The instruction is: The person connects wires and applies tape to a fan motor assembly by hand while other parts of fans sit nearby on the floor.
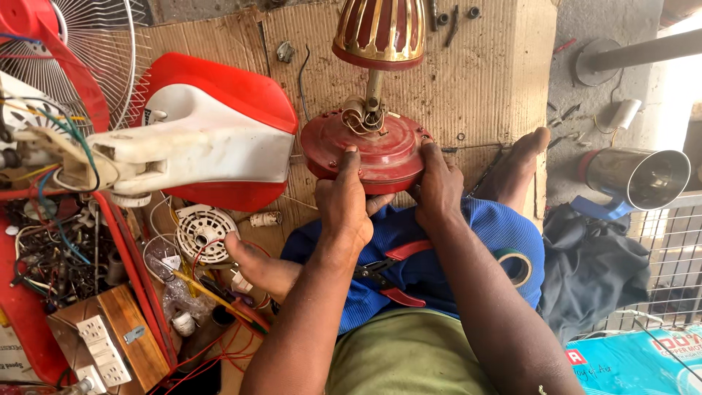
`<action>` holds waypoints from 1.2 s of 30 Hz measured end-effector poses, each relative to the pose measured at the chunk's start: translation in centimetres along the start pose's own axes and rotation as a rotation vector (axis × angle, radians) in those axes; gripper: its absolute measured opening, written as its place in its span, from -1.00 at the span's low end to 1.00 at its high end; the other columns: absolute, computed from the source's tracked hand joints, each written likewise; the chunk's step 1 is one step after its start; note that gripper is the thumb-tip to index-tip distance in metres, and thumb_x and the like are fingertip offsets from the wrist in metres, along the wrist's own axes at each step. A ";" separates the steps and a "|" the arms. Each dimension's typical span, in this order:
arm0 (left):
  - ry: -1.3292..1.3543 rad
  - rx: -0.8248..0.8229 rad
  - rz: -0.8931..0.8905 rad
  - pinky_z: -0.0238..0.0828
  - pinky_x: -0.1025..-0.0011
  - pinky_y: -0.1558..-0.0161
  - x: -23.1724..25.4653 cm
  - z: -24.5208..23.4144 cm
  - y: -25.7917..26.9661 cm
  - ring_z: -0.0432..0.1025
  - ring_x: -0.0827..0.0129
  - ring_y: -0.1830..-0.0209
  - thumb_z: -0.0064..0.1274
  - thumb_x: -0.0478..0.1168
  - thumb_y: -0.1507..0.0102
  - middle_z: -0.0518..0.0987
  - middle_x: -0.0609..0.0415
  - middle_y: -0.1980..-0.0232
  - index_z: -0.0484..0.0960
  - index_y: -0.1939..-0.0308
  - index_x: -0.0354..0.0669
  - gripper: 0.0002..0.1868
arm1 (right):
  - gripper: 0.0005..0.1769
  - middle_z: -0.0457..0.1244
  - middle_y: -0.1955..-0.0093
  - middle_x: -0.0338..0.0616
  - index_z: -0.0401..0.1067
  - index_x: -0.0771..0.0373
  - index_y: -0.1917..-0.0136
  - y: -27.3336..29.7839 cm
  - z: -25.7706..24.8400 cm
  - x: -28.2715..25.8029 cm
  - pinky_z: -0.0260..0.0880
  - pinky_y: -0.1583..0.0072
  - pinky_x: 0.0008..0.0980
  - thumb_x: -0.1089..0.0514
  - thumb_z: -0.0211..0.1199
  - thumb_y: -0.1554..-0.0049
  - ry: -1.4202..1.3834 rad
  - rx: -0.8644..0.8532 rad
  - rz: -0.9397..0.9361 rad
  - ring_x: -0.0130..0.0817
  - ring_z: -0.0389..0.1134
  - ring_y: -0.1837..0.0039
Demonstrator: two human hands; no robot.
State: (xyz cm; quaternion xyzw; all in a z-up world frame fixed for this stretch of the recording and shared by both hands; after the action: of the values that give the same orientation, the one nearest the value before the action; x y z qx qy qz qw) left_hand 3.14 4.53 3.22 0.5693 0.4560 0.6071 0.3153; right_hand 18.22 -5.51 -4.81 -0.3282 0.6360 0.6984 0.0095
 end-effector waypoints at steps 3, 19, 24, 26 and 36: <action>0.011 -0.001 0.007 0.76 0.05 0.35 0.1 0.3 0.2 0.61 0.10 0.05 0.10 0.01 -0.26 0.53 -0.18 -0.13 0.34 -0.32 -0.36 -0.32 | -0.51 0.36 -0.02 -0.13 0.40 0.35 -0.30 0.4 -0.3 -2.7 0.46 0.02 -0.33 0.03 0.25 -0.20 0.261 0.078 -0.296 -0.33 0.39 -0.01; -0.016 -0.051 0.047 0.76 0.09 0.32 1.2 1.7 1.1 0.61 0.07 0.00 0.04 -0.02 -0.27 0.54 -0.20 -0.17 0.29 -0.35 -0.29 -0.35 | -0.73 0.42 0.16 -0.25 0.62 0.24 -0.06 4.2 5.6 -9.9 0.44 0.09 -0.52 0.09 0.41 -0.13 0.654 -0.232 -0.459 -0.57 0.40 0.13; -0.059 -0.039 0.021 0.68 0.11 0.33 1.5 1.6 1.3 0.61 0.10 -0.02 0.01 -0.01 -0.28 0.53 -0.22 -0.18 0.22 -0.37 -0.29 -0.32 | -0.74 0.41 0.21 -0.25 0.61 0.23 -0.06 2.8 4.3 -9.6 0.40 0.17 -0.52 0.10 0.40 -0.13 0.641 -0.153 -0.350 -0.56 0.38 0.20; -0.063 -0.027 0.020 0.70 0.11 0.36 1.4 1.6 1.3 0.61 0.11 0.00 0.01 -0.01 -0.28 0.53 -0.21 -0.18 0.23 -0.37 -0.30 -0.32 | -0.74 0.41 0.22 -0.24 0.60 0.25 -0.05 2.3 4.0 -9.4 0.39 0.20 -0.52 0.10 0.41 -0.11 0.593 -0.140 -0.300 -0.56 0.38 0.23; -0.014 -0.056 0.049 0.68 0.11 0.43 1.2 1.4 0.5 0.64 0.04 0.08 0.01 -0.01 -0.30 0.55 -0.29 -0.14 0.28 -0.34 -0.38 -0.34 | -0.77 0.42 0.24 -0.22 0.62 0.29 -0.02 1.6 3.4 -9.3 0.42 0.18 -0.52 0.14 0.42 -0.11 0.573 -0.133 -0.277 -0.55 0.39 0.26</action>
State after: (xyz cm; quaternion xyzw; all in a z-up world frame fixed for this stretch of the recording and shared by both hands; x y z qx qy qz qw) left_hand 4.43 5.68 4.12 0.5755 0.4227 0.6230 0.3194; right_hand 23.36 0.99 0.88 -0.5949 0.5151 0.6095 -0.0963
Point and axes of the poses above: each hand's wrist, its own y-axis away from the middle knuckle, its own z-axis out of the palm, x = y × z, the point moved 8 cm from there along -y, towards the middle knuckle
